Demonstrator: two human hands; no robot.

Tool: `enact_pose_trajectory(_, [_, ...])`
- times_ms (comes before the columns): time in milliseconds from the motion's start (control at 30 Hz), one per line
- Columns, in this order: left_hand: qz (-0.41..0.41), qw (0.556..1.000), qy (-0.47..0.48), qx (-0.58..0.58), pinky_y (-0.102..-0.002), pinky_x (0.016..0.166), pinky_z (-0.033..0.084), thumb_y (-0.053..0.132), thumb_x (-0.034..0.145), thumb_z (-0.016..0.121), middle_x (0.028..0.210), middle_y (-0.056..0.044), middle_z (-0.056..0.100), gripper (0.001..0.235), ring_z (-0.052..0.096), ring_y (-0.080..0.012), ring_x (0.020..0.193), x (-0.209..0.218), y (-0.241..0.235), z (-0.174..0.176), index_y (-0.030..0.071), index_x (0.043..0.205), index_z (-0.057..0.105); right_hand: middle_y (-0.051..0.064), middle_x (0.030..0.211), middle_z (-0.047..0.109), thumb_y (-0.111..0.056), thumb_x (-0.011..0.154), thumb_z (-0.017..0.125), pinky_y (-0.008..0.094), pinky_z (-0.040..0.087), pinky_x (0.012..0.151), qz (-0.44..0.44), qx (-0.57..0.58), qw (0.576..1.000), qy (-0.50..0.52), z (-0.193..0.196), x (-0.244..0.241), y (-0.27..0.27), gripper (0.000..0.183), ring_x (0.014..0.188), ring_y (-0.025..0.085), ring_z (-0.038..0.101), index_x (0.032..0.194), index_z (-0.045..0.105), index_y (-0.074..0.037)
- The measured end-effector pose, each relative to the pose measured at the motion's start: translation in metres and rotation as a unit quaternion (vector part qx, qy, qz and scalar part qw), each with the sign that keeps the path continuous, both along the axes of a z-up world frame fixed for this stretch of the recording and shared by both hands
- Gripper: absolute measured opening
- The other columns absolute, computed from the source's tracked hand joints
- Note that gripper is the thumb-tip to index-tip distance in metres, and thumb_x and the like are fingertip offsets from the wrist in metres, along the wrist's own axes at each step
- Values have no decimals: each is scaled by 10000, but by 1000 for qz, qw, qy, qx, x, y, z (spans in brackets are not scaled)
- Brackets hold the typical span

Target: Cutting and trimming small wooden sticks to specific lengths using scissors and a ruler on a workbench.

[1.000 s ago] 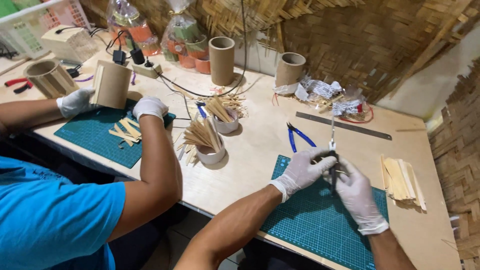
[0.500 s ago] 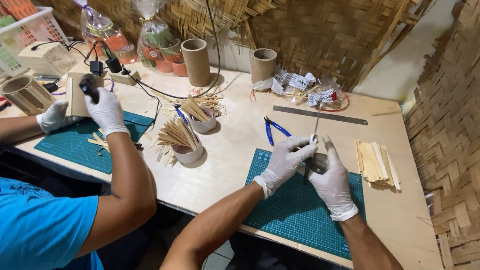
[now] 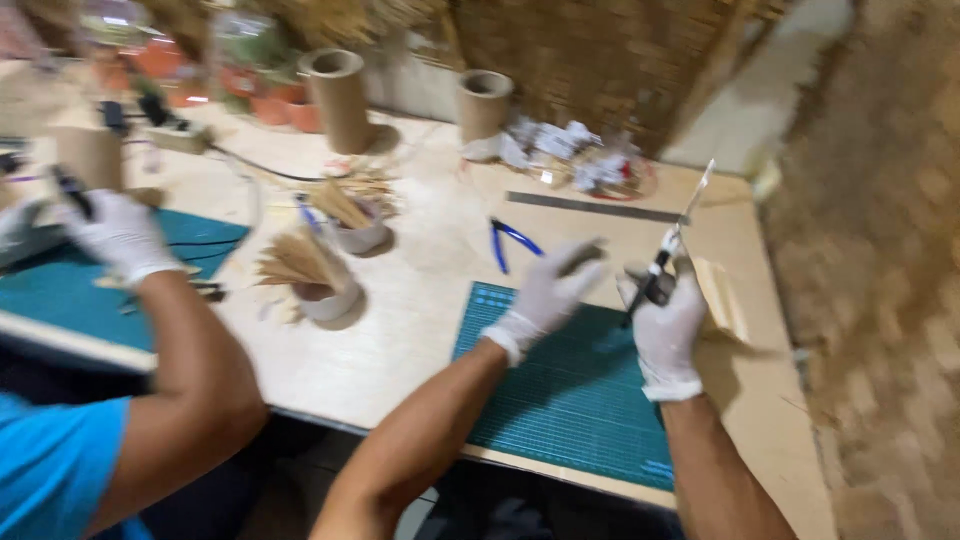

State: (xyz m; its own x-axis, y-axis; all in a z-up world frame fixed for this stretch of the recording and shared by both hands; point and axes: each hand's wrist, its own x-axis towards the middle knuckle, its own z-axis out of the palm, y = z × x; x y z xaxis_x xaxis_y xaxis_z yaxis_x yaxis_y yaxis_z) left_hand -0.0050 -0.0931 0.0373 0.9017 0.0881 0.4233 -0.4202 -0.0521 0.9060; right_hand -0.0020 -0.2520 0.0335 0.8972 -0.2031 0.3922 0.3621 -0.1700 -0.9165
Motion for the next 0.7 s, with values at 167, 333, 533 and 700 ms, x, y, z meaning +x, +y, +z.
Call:
enact_pose_trajectory(167, [-26, 997, 39, -57, -368, 590, 636, 48, 1017, 607, 998, -226, 739, 332, 752, -281, 665, 13, 20, -28, 79, 1343, 656, 174, 933, 747, 64, 772, 861, 376, 620, 765, -116, -57, 990, -64, 8, 33, -67, 631, 872, 219, 729, 1346, 618, -35])
enact_pose_trajectory(333, [-17, 999, -45, 2, -465, 817, 633, -259, 802, 567, 1259, -273, 674, 743, 752, -382, 947, 0, 20, -10, 103, 1450, 594, 104, 819, 763, -92, 876, 763, 324, 591, 627, -286, -174, 942, -27, 0, 48, -121, 343, 720, 245, 753, 1209, 727, -167])
enact_pose_trajectory(533, [14, 995, -15, 95, -496, 1080, 506, -175, 821, 588, 1372, -171, 620, 803, 652, -338, 1218, -10, 13, -4, 188, 1535, 522, -55, 722, 742, -290, 814, 803, 261, 559, 733, -250, -211, 934, 142, 9, 30, -113, 259, 709, 100, 708, 1063, 748, -337])
enact_pose_trajectory(700, [34, 991, 13, 128, -382, 905, 606, -10, 861, 696, 1163, -66, 750, 579, 730, -234, 1049, -8, 8, -18, 234, 1386, 681, -15, 903, 771, -391, 711, 852, 407, 588, 852, -268, -354, 873, 203, -8, 35, -107, 386, 978, 237, 740, 1081, 742, -399])
